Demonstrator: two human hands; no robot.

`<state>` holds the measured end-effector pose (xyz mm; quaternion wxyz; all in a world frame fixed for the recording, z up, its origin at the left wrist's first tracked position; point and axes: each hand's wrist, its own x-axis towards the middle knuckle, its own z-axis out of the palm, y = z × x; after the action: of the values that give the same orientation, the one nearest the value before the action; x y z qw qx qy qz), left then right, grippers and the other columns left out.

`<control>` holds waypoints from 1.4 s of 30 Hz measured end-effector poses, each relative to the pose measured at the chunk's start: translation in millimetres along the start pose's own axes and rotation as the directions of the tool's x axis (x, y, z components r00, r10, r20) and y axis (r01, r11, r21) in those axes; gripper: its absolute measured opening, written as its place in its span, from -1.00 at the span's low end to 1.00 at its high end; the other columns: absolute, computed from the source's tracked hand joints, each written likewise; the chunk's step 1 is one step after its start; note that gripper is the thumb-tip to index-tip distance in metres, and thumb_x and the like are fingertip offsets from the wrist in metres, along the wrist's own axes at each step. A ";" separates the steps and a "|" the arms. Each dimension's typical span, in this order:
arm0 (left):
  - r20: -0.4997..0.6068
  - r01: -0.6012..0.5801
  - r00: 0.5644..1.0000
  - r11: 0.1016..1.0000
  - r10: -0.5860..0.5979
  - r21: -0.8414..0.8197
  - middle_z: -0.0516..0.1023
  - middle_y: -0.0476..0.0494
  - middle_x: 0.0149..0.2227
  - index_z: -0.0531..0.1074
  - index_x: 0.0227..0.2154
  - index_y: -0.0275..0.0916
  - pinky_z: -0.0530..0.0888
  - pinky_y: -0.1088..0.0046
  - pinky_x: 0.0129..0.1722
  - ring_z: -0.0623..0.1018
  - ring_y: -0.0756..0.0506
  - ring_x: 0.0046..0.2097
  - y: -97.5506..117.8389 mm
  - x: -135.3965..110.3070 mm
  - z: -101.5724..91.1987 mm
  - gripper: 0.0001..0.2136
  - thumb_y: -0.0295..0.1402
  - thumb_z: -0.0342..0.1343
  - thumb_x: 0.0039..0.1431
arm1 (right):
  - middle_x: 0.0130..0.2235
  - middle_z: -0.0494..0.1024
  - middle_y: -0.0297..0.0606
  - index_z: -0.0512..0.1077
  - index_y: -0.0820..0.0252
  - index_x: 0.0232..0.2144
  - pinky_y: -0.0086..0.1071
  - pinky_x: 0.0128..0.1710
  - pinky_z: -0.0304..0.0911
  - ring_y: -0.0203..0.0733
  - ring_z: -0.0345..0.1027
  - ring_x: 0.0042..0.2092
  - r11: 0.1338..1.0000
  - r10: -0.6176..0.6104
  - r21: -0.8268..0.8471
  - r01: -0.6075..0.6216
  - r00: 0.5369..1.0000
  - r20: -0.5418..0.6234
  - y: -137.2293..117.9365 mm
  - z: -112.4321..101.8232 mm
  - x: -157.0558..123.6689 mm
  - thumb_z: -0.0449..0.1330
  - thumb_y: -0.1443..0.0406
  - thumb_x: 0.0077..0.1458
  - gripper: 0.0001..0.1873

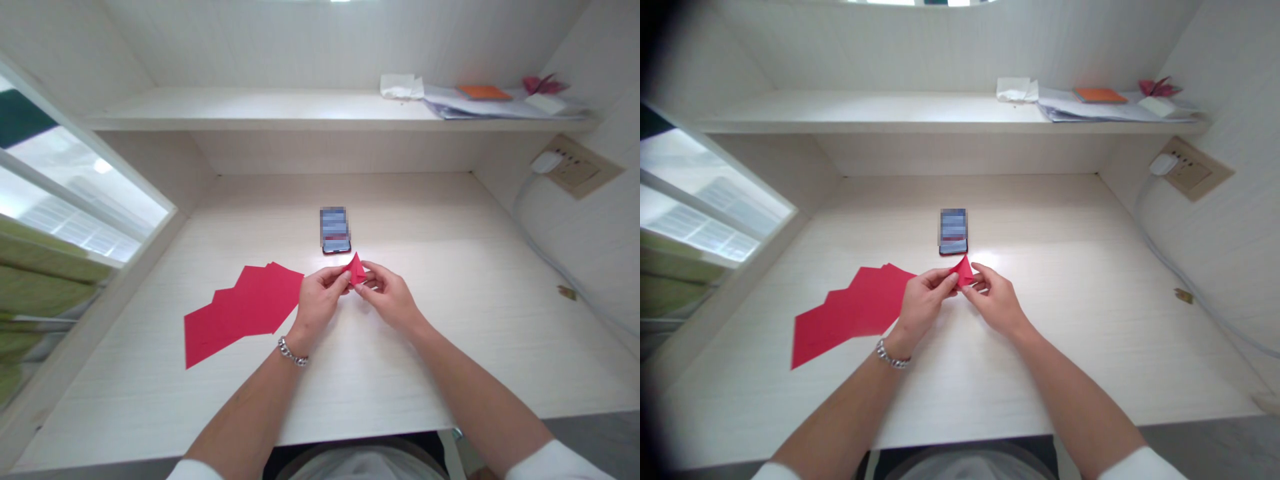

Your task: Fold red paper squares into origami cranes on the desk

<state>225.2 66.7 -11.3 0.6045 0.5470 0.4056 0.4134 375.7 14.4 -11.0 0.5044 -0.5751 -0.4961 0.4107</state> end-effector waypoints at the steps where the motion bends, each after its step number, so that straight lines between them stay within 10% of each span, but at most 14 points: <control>1: -0.009 0.007 1.000 1.000 -0.007 -0.008 0.64 -0.22 -0.29 0.55 -0.20 -0.31 0.56 0.39 -0.28 0.61 -0.08 -0.31 -0.1 0.2 0.6 -0.67 -0.18 0.25 0.03 | -0.20 0.57 -0.15 0.36 0.20 0.06 -0.31 -0.27 0.41 -0.18 0.47 -0.26 1.000 0.003 0.016 -0.003 1.000 0.007 0.1 0.1 0.3 0.24 0.17 0.03 -0.47; 42: 0.217 0.138 0.968 0.990 -0.130 -0.021 0.48 -0.07 -0.44 0.50 -0.41 -0.30 0.44 0.56 -0.52 0.46 0.01 -0.43 11.7 -2.8 -5.5 -0.74 -0.16 0.22 0.05 | -0.43 0.53 -0.30 0.52 0.21 -0.42 -0.42 -0.44 0.28 -0.26 0.37 -0.39 0.918 0.220 0.317 -0.239 0.971 0.095 -4.5 -9.0 5.0 0.34 0.12 -0.10 -0.73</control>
<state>218.4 66.5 0.1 0.6810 0.5489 0.3666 0.3171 384.7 17.8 -5.0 0.5266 -0.5256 -0.3648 0.5597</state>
